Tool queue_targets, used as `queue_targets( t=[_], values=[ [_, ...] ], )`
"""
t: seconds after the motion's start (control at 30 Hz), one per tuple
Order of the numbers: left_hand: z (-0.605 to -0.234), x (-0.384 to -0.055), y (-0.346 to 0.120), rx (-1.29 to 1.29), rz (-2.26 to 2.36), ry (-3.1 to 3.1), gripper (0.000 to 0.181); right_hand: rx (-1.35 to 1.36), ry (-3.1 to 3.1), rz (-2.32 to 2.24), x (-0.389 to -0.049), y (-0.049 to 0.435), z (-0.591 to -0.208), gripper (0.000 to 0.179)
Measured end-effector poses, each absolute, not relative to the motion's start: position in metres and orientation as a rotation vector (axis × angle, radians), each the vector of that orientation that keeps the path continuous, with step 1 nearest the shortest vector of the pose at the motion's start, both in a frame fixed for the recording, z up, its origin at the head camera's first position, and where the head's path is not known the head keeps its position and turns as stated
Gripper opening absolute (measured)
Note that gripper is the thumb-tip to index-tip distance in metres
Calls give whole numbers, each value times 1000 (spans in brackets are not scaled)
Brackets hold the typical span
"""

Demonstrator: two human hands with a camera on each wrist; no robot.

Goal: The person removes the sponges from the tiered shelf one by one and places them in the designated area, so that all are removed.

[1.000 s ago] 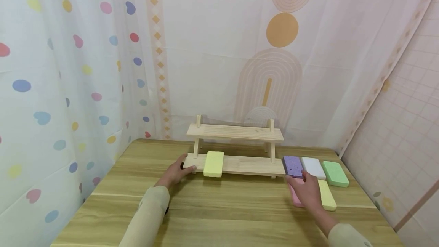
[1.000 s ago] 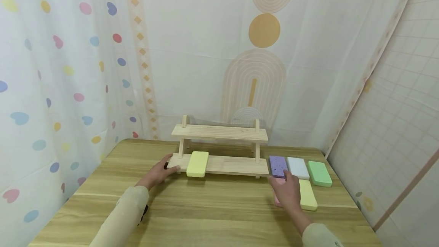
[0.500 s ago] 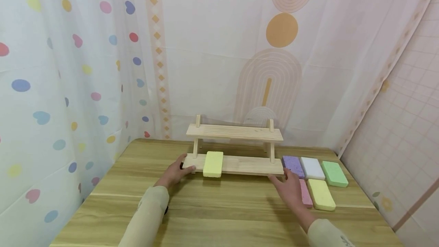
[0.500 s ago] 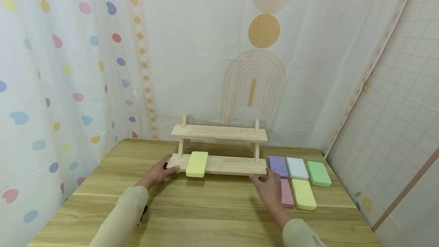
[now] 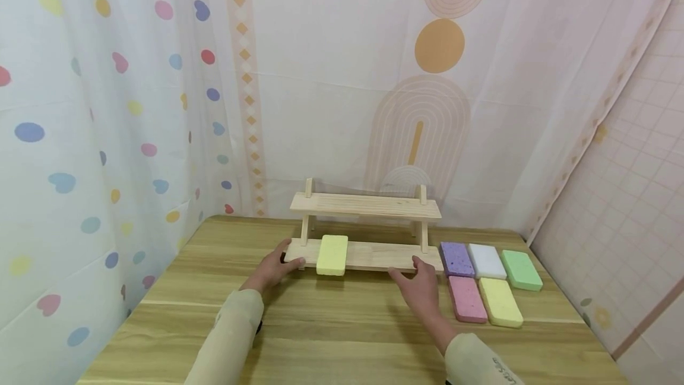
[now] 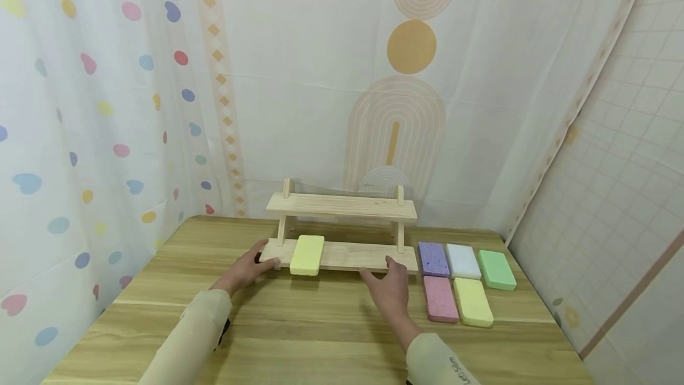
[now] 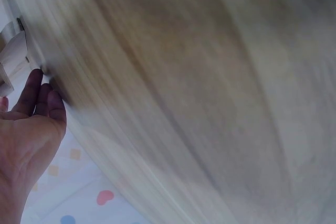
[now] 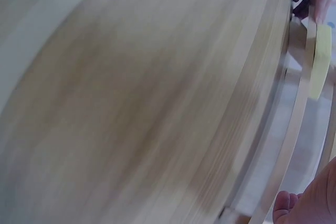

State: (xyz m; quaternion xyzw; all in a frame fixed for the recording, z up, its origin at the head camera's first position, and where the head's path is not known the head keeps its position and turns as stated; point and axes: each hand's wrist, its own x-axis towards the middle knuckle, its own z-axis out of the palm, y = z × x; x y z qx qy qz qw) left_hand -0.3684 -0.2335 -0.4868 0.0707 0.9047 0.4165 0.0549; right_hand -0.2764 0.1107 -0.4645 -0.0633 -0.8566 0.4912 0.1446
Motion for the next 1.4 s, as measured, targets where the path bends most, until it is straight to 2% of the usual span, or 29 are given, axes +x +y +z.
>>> queue_targets(
  t=[0.83,1.4],
  values=[
    [-486,-368,-235,201,1276,2740,89,-168,-2421,1474,-284,14,-467,80],
    [-488,-369,-234,198,1309,2730,91,-193,-2448,1292,-293,-33,-477,88]
  ],
)
